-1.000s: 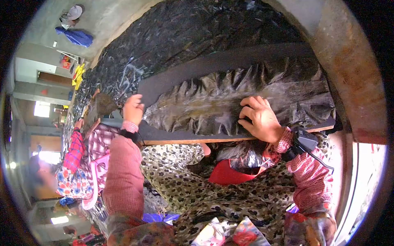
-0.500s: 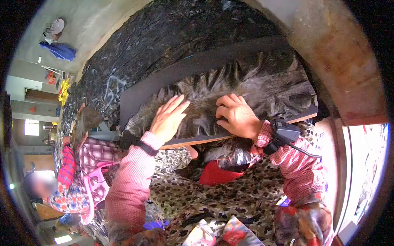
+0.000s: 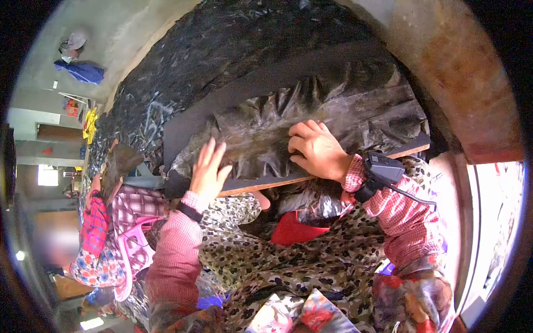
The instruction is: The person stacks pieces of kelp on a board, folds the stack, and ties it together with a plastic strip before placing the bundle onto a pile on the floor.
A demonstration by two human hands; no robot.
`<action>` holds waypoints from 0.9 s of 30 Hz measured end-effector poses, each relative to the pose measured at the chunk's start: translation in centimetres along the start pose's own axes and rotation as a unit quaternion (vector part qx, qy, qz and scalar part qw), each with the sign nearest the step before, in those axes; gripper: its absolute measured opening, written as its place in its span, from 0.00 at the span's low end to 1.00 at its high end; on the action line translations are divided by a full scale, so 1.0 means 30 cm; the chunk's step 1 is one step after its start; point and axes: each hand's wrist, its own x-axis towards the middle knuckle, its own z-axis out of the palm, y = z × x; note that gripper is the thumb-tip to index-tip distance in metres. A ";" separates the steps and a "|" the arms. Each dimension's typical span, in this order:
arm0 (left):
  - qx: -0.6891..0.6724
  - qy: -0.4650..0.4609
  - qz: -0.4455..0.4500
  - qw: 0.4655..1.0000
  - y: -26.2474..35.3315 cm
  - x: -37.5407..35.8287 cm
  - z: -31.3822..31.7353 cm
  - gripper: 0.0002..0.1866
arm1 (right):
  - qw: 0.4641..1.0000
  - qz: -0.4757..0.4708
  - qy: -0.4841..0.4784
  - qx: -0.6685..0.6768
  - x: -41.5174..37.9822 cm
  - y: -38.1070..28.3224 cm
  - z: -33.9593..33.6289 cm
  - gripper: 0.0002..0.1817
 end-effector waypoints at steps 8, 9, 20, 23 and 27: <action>-0.093 0.015 -0.207 0.974 -0.438 -0.414 -0.051 0.38 | 1.000 0.001 -0.005 -0.024 0.006 -0.006 -0.007 0.09; -0.235 0.036 -0.267 0.934 -0.515 -0.521 -0.066 0.36 | 0.999 -0.025 0.001 -0.043 0.006 0.015 0.008 0.10; -0.216 -0.075 -0.359 0.905 -0.150 -1.508 0.026 0.27 | 0.954 -0.277 0.044 0.109 -0.065 -0.344 0.086 0.05; -0.578 -0.043 -0.418 0.700 0.065 -1.643 0.361 0.22 | 0.948 -0.268 -0.042 0.166 -0.122 -0.395 0.194 0.05; -0.549 -0.159 -0.409 0.712 0.231 -1.569 0.546 0.17 | 0.958 -0.215 -0.112 0.155 -0.154 -0.341 0.320 0.07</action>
